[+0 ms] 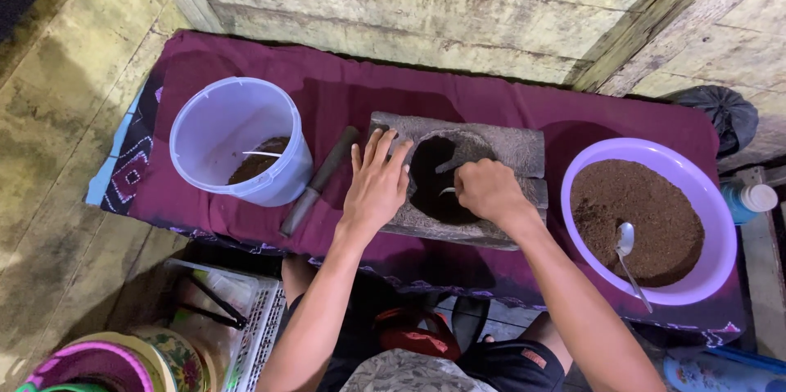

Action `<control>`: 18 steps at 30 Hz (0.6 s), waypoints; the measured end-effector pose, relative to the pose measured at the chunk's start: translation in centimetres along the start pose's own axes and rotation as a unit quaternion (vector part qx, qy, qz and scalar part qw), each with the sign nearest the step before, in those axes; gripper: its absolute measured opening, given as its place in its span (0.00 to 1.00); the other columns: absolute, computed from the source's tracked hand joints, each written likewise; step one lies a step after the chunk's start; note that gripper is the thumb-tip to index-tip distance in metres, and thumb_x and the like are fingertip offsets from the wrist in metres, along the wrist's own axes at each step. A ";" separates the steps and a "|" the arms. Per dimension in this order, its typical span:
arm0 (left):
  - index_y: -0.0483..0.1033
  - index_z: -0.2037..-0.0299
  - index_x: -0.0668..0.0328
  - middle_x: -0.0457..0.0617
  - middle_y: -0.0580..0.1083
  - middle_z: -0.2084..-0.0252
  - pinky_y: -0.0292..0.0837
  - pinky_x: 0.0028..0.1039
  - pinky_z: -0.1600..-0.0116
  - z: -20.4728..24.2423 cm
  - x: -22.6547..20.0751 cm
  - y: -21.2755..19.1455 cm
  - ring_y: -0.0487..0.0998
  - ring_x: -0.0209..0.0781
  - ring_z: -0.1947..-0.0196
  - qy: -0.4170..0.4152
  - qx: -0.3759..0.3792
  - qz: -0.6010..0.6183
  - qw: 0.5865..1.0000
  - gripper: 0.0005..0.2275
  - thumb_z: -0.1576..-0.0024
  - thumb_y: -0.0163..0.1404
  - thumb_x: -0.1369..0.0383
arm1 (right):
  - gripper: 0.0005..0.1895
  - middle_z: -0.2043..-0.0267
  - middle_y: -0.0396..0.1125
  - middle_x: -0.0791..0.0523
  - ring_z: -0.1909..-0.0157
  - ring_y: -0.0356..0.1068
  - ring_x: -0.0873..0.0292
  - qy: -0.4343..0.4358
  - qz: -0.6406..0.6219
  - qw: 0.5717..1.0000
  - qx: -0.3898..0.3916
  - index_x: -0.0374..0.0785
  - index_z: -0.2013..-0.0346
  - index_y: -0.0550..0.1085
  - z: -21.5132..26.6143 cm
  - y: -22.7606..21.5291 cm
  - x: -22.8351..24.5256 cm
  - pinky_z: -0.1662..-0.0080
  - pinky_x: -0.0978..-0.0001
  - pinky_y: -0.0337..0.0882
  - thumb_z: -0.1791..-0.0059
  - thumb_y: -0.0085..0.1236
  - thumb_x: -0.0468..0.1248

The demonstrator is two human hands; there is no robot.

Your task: Scooping dark powder from a plastic bucket into a stone mortar using a spoon

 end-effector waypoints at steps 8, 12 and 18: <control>0.69 0.39 0.51 0.55 0.64 0.36 0.58 0.63 0.34 0.1 0.3 0.7 0.61 0.56 0.31 -0.008 -0.006 -0.019 1.000 0.17 0.39 0.45 0.66 | 0.10 0.63 0.76 0.46 0.53 0.77 0.38 -0.029 -0.026 0.999 -0.016 0.43 0.63 0.82 -1.6 1.5 -0.9 0.52 0.48 0.78 0.56 0.57 0.38; 0.70 0.40 0.50 0.54 0.65 0.38 0.60 0.61 0.34 0.1 0.3 0.8 0.62 0.54 0.31 -0.012 -0.014 -0.021 1.000 0.16 0.39 0.46 0.64 | 0.10 0.61 0.77 0.49 0.51 0.77 0.41 0.016 -0.038 0.999 0.001 0.53 0.63 0.83 -1.5 0.4 -2.0 0.51 0.49 0.78 0.53 0.55 0.45; 0.71 0.41 0.52 0.54 0.66 0.39 0.60 0.61 0.34 0.1 0.4 0.8 0.63 0.56 0.32 -0.011 -0.025 -0.002 1.000 0.16 0.39 0.47 0.64 | 0.10 0.64 0.77 0.51 0.54 0.78 0.44 0.018 0.010 1.000 0.018 0.56 0.66 0.83 -1.3 2.5 -2.8 0.52 0.52 0.79 0.55 0.53 0.43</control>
Point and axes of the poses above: each hand's wrist, its own z-axis away from the middle knuckle, its own y-axis out of the palm, x = y × z, the point moved 2 cm from there along -z, towards the middle knuckle
